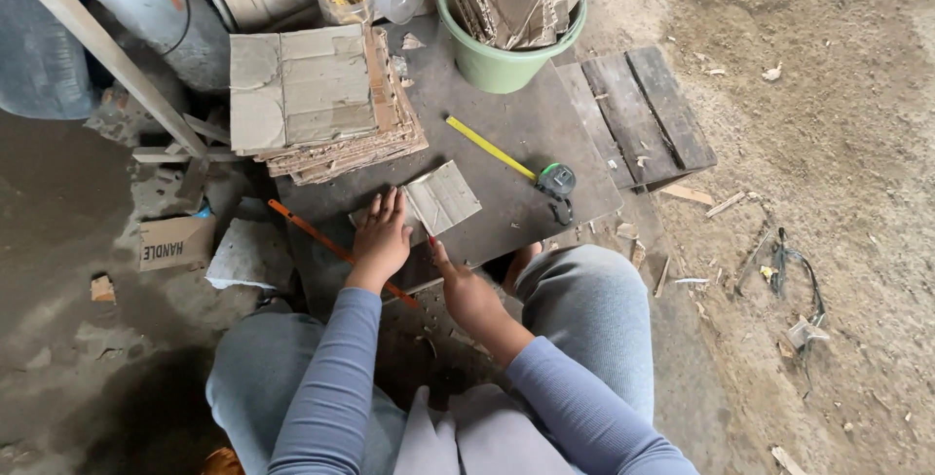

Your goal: Measuring and cutting small rectangular pieces of cardboard using a utility knife and a tape measure.

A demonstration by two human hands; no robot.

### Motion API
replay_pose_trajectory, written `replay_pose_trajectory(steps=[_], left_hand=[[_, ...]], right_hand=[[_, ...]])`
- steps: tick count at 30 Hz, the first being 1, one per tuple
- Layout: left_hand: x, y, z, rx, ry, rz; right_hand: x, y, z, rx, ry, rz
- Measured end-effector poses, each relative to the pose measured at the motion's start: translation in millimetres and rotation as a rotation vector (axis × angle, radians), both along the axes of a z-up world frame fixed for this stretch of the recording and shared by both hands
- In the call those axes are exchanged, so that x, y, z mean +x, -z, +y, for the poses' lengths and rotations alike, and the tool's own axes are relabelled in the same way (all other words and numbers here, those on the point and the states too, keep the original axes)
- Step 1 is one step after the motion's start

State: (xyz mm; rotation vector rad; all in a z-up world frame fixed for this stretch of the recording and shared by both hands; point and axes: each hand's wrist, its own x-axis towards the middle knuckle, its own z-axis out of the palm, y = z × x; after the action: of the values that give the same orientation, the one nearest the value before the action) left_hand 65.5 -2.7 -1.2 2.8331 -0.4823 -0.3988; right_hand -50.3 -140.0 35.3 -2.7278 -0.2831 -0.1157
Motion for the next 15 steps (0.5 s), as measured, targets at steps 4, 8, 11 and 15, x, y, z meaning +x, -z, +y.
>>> replay_pose_trajectory(steps=[4,8,11,15], left_hand=[[-2,-6,0,0.003,-0.004,0.006],[-3,-13,-1,0.005,-0.007,0.029],[-4,-15,-1,0.001,-0.006,0.036],[-5,-20,-2,-0.004,-0.016,0.057]], right_hand=[[-1,-9,1,-0.092,-0.011,-0.01],[0,-5,1,-0.05,-0.006,0.032],[0,-3,1,-0.048,-0.004,0.044],[1,-6,1,-0.012,-0.005,0.082]])
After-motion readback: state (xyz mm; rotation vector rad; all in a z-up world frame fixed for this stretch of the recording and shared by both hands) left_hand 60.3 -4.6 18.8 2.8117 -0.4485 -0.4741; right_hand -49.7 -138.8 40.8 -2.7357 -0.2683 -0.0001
